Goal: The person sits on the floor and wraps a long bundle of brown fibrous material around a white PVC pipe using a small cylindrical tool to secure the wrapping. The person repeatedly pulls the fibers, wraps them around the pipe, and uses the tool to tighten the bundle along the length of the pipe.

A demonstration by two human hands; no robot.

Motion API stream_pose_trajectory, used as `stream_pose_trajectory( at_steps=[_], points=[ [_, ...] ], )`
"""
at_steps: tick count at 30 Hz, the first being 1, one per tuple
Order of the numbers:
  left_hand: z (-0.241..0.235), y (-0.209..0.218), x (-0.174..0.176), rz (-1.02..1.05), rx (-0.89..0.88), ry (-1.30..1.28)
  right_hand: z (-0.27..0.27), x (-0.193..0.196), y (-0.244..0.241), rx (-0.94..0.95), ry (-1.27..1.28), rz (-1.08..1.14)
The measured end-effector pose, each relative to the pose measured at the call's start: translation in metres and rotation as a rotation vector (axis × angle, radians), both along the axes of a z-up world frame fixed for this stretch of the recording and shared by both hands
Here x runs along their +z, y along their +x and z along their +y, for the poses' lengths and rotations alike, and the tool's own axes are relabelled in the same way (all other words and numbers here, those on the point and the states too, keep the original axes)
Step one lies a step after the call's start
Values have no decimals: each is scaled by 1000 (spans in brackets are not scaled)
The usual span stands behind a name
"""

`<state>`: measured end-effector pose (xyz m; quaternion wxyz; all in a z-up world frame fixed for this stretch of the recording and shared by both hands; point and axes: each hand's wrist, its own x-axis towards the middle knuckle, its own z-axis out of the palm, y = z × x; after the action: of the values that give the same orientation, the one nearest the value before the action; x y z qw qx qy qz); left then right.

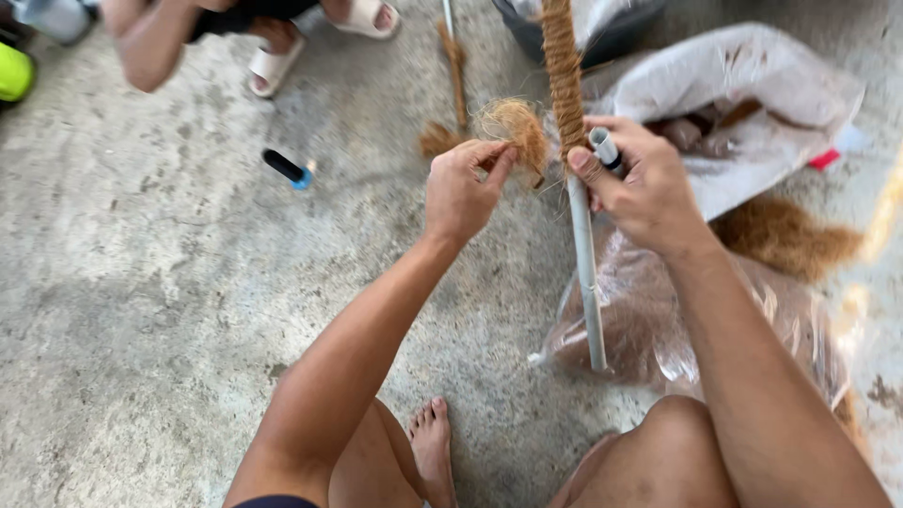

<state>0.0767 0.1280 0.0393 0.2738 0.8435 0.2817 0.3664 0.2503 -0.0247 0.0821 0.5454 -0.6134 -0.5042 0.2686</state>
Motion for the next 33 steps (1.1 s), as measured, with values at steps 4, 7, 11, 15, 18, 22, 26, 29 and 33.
stream_pose_trajectory(
  at_steps=[4,7,11,15,18,22,26,29,33],
  points=[
    [-24,-17,55,20,-4,-61,15,1,-20,70,116,45],
    [-45,-33,74,-74,48,-66,13,8,-32,96,48,163],
    [-62,-46,81,-151,72,-301,-3,14,-41,105,12,240],
    [-64,-53,69,-226,-6,-306,-15,6,-49,137,10,298],
    [-62,-53,55,-308,11,-380,-27,1,-58,100,-29,381],
    [-53,-55,47,-406,49,-601,-38,9,-66,53,-40,450],
    [-52,-54,43,-319,-8,-479,-44,15,-65,-14,10,434],
    [-53,-55,37,-260,-131,-447,-42,10,-68,-35,-24,492],
    [-50,-56,37,-134,-244,-486,-34,6,-72,-29,-15,487]
  ],
)
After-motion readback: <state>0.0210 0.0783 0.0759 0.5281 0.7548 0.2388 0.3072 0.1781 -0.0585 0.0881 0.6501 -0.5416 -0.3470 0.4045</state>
